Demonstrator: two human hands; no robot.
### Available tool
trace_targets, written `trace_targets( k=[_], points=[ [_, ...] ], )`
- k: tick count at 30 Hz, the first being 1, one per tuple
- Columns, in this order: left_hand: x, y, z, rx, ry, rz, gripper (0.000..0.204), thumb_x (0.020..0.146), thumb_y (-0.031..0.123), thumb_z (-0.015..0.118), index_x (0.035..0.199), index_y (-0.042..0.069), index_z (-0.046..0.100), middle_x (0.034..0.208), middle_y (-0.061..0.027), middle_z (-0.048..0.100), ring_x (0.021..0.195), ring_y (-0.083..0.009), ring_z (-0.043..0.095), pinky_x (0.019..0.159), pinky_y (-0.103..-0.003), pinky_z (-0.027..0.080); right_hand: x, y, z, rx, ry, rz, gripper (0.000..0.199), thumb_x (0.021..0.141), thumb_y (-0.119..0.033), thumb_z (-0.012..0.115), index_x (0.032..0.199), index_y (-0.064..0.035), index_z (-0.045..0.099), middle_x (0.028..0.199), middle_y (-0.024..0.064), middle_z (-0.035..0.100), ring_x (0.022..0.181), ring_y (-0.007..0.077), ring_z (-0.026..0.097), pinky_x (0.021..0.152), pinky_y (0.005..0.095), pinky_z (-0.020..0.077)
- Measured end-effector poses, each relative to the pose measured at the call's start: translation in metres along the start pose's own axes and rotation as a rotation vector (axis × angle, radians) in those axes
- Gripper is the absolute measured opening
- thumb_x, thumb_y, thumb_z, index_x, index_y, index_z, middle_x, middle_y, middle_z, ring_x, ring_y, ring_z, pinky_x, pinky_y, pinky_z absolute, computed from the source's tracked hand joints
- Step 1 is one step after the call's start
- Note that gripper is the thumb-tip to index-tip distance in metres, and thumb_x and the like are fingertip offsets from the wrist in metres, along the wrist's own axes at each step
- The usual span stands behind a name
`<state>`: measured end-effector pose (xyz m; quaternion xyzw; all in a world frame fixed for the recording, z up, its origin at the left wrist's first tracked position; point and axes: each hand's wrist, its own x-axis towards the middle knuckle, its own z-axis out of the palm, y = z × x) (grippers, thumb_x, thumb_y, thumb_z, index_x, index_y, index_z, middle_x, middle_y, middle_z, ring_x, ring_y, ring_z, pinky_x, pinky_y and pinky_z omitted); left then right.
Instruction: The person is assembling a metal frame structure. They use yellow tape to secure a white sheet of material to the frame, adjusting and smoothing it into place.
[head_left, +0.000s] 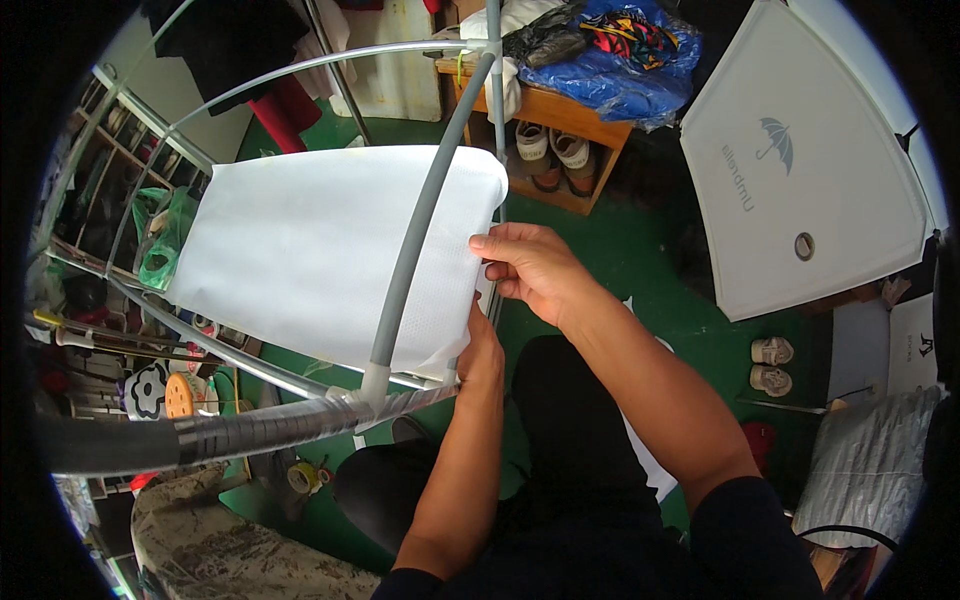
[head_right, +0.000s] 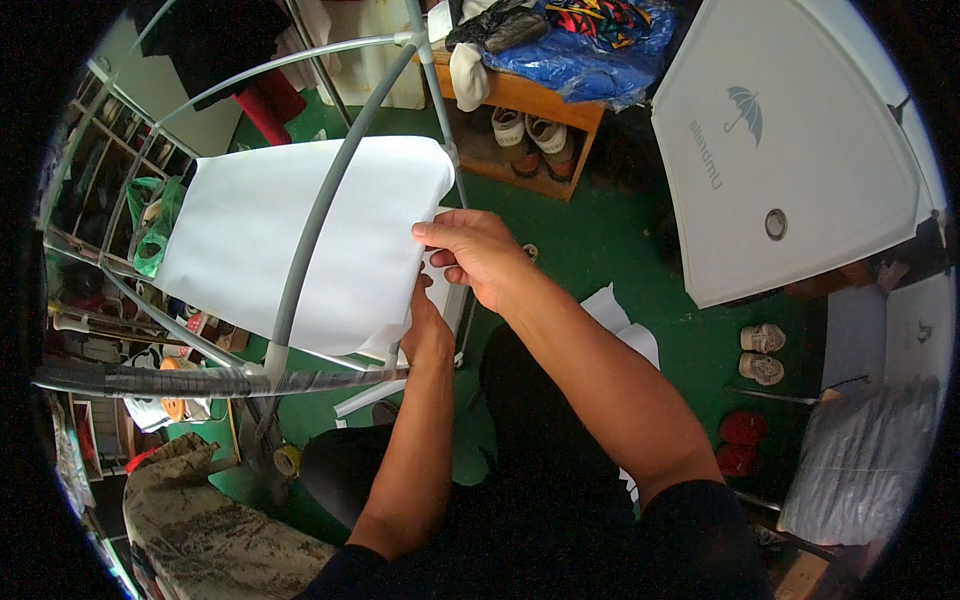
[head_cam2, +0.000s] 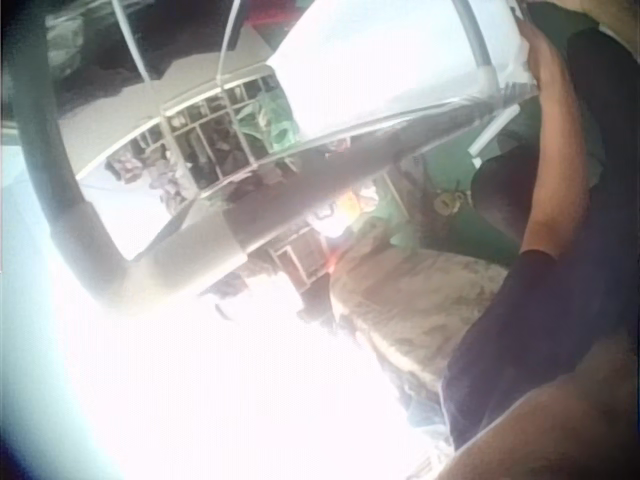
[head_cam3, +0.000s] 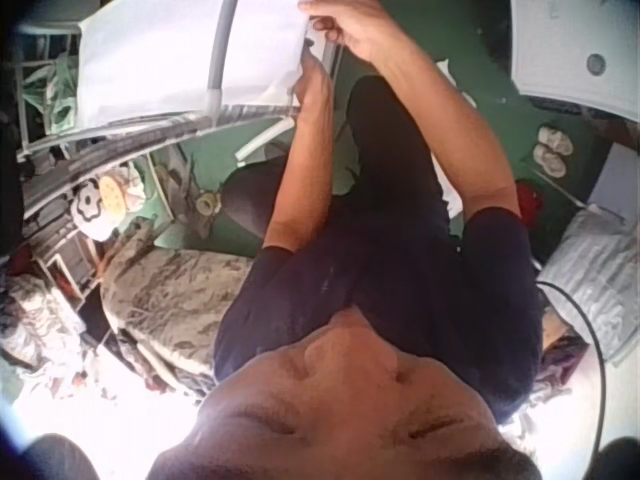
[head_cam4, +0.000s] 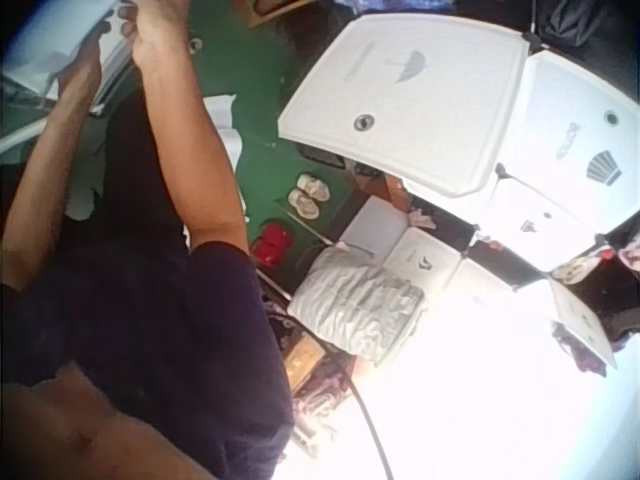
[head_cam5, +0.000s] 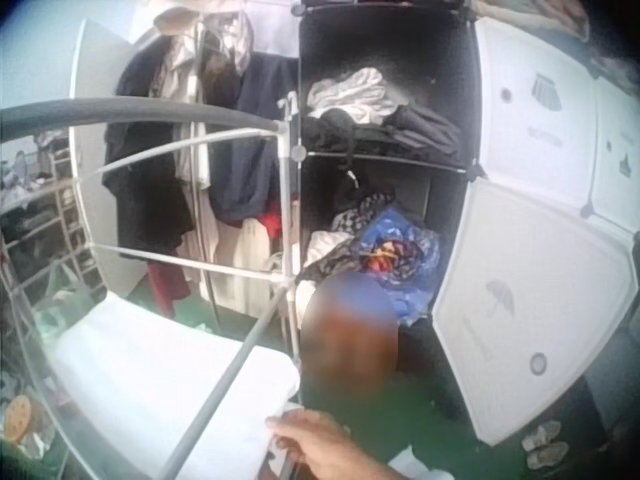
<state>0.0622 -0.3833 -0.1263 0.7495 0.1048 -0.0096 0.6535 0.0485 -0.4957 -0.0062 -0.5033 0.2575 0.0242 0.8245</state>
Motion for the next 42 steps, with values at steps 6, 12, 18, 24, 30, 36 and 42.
trace_targets(
  k=[6, 12, 18, 24, 30, 36, 42],
  points=[
    [-0.024, 0.032, 0.01, -0.328, -0.037, 0.027, 0.023, 0.096, 0.018, 0.067, 0.112, 0.001, 0.067, 0.098, -0.003, 0.063, 0.088, -0.0157, 0.054, 0.08, -0.031, 0.047, -0.004, 0.002, -0.007, -0.082, 0.083, -0.046, 0.033, 0.084, -0.035, 0.082, 0.101, -0.0114, 0.068, 0.092, -0.0039, 0.062, 0.08, 0.0084, 0.053, 0.068, 0.0251, 0.0411],
    [-0.033, 0.047, 0.008, -0.421, -0.08, 0.104, 0.024, 0.094, 0.015, 0.068, 0.112, -0.001, 0.066, 0.099, -0.0047, 0.063, 0.088, -0.0154, 0.053, 0.079, -0.032, 0.047, 0.001, 0.005, -0.016, -0.122, -0.03, -0.082, 0.031, 0.085, -0.035, 0.081, 0.1, -0.0107, 0.068, 0.092, -0.0038, 0.063, 0.078, 0.0086, 0.052, 0.066, 0.0243, 0.0402],
    [-0.037, 0.048, 0.004, -0.418, -0.145, 0.058, 0.027, 0.095, 0.016, 0.066, 0.118, 0.001, 0.066, 0.115, -0.0065, 0.065, 0.094, -0.0146, 0.053, 0.083, -0.031, 0.045, 0.01, 0.043, -0.056, -0.104, 0.071, -0.145, 0.024, 0.091, -0.031, 0.075, 0.097, -0.0081, 0.07, 0.087, -0.0023, 0.064, 0.073, 0.0085, 0.053, 0.063, 0.0245, 0.0428],
    [-0.036, 0.047, 0.002, -0.487, -0.285, -0.062, 0.04, 0.098, 0.021, 0.066, 0.134, 0.004, 0.06, 0.134, -0.0036, 0.062, 0.104, -0.0123, 0.051, 0.089, -0.031, 0.041, 0.051, 0.19, -0.156, -0.601, 0.16, -0.174, 0.027, 0.086, -0.029, 0.076, 0.093, -0.0037, 0.073, 0.089, 0.0076, 0.073, 0.078, 0.0177, 0.068, 0.071, 0.0348, 0.0537],
    [-0.044, 0.049, -0.002, -0.454, -0.353, -0.023, 0.046, 0.101, 0.028, 0.064, 0.14, 0.005, 0.056, 0.138, -0.005, 0.061, 0.11, -0.0127, 0.053, 0.091, -0.033, 0.04, 0.056, 0.279, -0.172, -0.646, 0.021, -0.024, 0.024, 0.085, -0.028, 0.075, 0.098, -0.0079, 0.075, 0.095, 0.0102, 0.076, 0.085, 0.0238, 0.072, 0.076, 0.0369, 0.0556],
    [-0.051, 0.046, -0.007, -0.403, -0.346, -0.015, 0.048, 0.102, 0.033, 0.06, 0.143, 0.009, 0.053, 0.143, -0.0036, 0.056, 0.111, -0.0139, 0.051, 0.095, -0.034, 0.039, 0.066, 0.296, -0.148, -1.004, -0.143, -0.089, 0.023, 0.086, -0.023, 0.072, 0.106, -0.0115, 0.072, 0.105, 0.0111, 0.071, 0.096, 0.0297, 0.068, 0.083, 0.0446, 0.0544],
    [-0.057, 0.057, -0.001, -0.369, -0.413, -0.055, 0.055, 0.103, 0.037, 0.057, 0.149, 0.01, 0.048, 0.149, -0.0032, 0.05, 0.113, -0.0143, 0.049, 0.098, -0.035, 0.038, 0.068, 0.416, -0.18, -1.451, -0.376, -0.648, 0.016, 0.089, -0.016, 0.063, 0.105, -0.0147, 0.064, 0.106, 0.0128, 0.057, 0.102, 0.0345, 0.058, 0.073, 0.0495, 0.0545]
  ],
)
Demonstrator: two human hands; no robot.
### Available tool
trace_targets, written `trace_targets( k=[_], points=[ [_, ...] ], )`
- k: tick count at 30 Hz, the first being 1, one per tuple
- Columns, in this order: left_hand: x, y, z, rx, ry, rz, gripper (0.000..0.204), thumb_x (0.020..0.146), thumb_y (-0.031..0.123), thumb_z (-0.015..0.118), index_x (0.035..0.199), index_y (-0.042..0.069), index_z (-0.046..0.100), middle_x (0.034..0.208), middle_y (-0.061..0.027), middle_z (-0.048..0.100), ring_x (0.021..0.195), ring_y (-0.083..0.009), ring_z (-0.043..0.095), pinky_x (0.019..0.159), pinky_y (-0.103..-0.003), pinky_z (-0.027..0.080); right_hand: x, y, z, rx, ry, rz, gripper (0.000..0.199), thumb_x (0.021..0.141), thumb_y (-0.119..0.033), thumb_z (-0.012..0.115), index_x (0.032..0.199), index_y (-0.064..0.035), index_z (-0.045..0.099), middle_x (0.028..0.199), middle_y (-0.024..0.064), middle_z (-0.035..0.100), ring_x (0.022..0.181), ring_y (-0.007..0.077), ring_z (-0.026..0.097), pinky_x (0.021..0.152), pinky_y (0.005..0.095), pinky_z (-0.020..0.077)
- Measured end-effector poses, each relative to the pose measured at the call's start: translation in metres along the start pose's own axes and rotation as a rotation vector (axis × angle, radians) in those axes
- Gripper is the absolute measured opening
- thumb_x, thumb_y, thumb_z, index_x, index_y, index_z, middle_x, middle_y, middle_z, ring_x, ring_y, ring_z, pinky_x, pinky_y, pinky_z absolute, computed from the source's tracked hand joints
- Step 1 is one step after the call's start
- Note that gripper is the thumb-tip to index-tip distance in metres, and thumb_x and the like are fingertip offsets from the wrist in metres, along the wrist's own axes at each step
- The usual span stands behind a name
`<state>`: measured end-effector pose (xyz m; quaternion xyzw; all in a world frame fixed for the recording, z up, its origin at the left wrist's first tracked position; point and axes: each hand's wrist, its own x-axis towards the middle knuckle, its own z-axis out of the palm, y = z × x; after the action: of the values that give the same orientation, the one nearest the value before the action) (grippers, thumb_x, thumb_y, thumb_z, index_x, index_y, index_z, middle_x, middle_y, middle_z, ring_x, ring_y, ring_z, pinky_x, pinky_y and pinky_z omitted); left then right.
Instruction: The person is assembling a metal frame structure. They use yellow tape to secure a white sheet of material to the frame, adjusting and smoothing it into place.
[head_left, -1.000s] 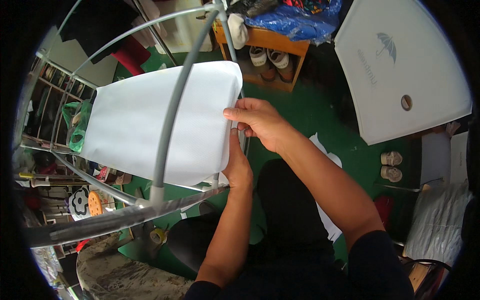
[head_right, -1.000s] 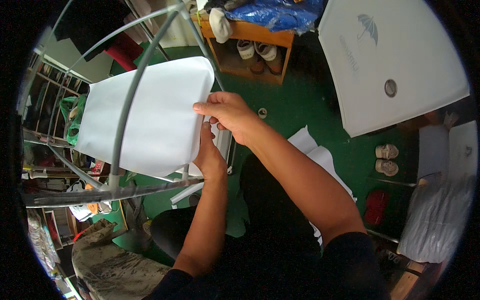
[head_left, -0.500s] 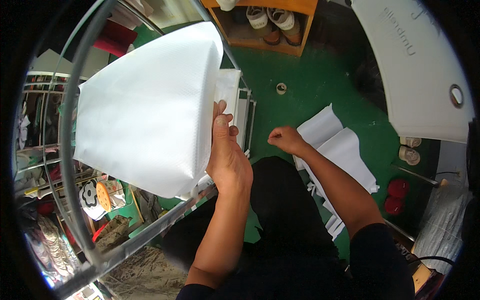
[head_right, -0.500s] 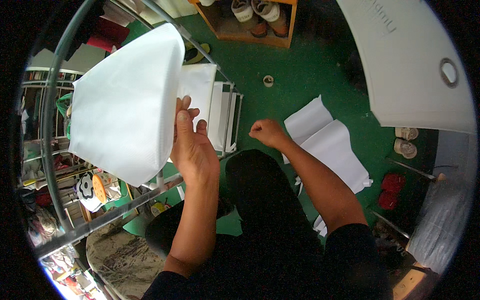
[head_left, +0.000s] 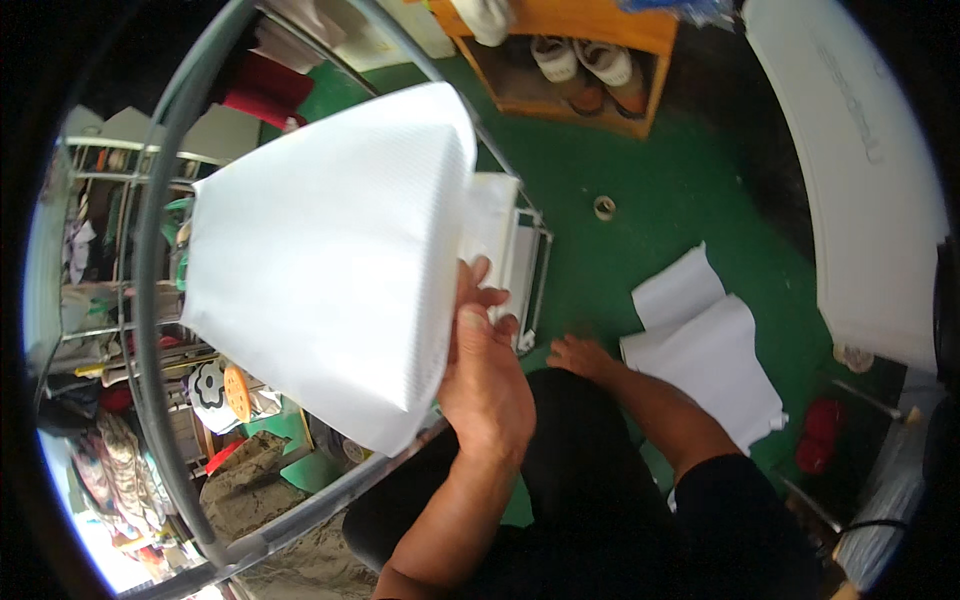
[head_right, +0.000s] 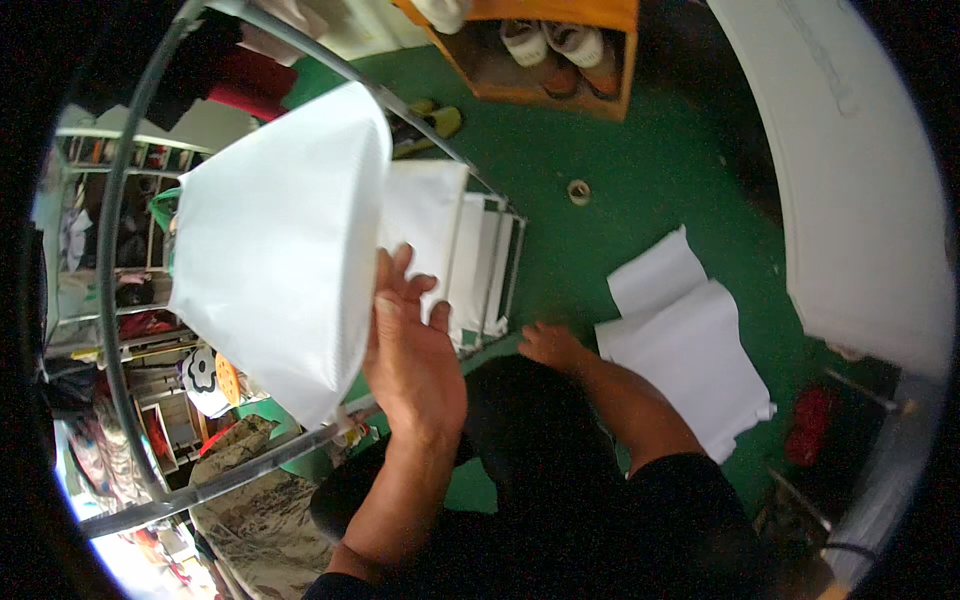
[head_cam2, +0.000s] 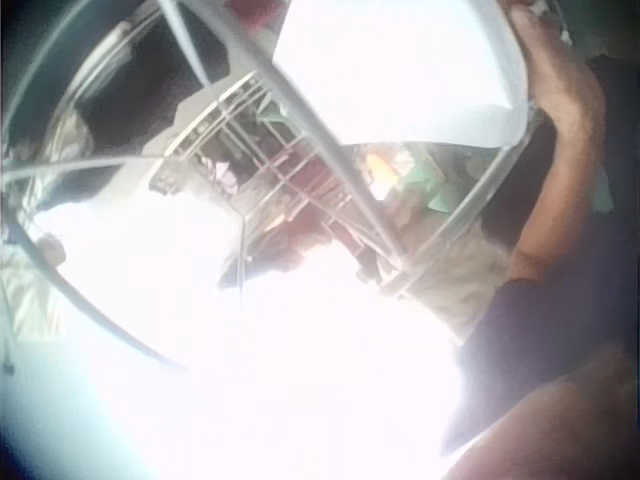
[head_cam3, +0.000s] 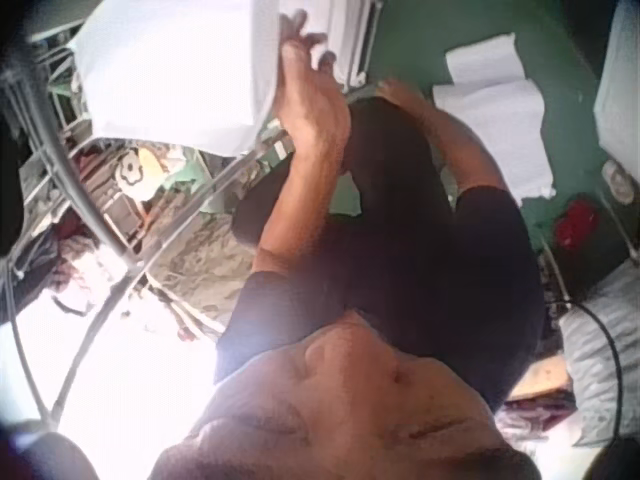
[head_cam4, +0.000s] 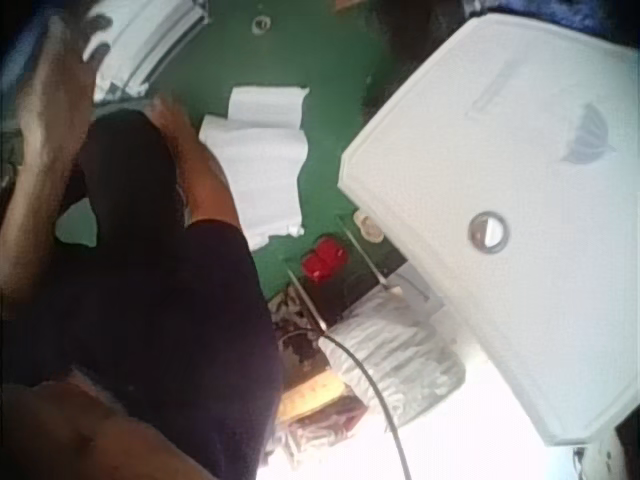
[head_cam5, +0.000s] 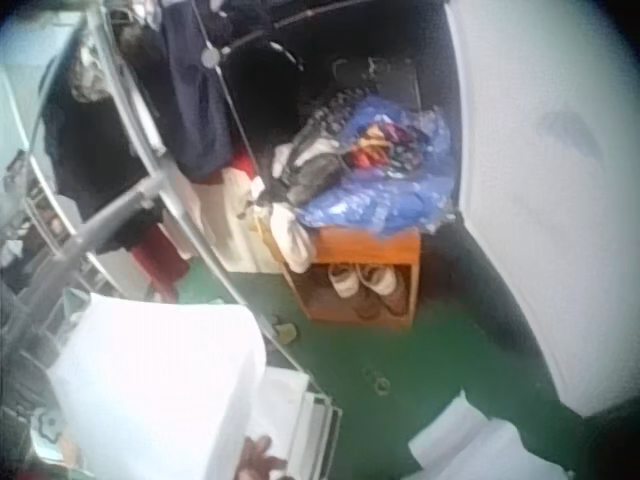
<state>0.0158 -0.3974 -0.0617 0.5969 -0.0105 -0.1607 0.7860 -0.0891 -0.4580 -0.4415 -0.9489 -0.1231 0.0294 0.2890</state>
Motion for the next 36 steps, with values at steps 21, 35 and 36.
trace_targets(
  k=[21, 35, 36],
  points=[
    [-0.026, 0.03, -0.004, -0.376, -0.002, -0.234, 0.058, 0.104, 0.042, 0.056, 0.154, 0.018, 0.04, 0.153, 0.0037, 0.046, 0.112, -0.0156, 0.052, 0.098, -0.036, 0.042, -0.024, -0.007, 0.108, -0.16, 0.122, -0.088, 0.008, 0.085, -0.024, 0.061, 0.088, -0.0163, 0.062, 0.09, 0.0085, 0.056, 0.096, 0.0274, 0.057, 0.067, 0.0419, 0.0502],
    [-0.027, 0.032, 0.008, -0.419, -0.07, -0.28, 0.054, 0.102, 0.041, 0.06, 0.149, 0.02, 0.046, 0.147, 0.0058, 0.051, 0.112, -0.0147, 0.052, 0.095, -0.034, 0.043, -0.046, -0.012, 0.064, 0.398, 0.002, 0.42, 0.023, 0.099, -0.027, 0.049, 0.105, -0.0129, 0.066, 0.109, 0.0198, 0.06, 0.098, 0.0422, 0.063, 0.077, 0.0522, 0.0552],
    [-0.027, 0.035, 0.007, -0.41, -0.054, -0.274, 0.054, 0.102, 0.041, 0.06, 0.149, 0.019, 0.046, 0.147, 0.0057, 0.051, 0.112, -0.0146, 0.052, 0.095, -0.034, 0.043, -0.049, -0.016, 0.063, 0.353, -0.077, 0.449, 0.025, 0.1, -0.027, 0.047, 0.106, -0.0118, 0.066, 0.112, 0.0221, 0.059, 0.097, 0.0443, 0.063, 0.077, 0.0531, 0.0548]
  ],
)
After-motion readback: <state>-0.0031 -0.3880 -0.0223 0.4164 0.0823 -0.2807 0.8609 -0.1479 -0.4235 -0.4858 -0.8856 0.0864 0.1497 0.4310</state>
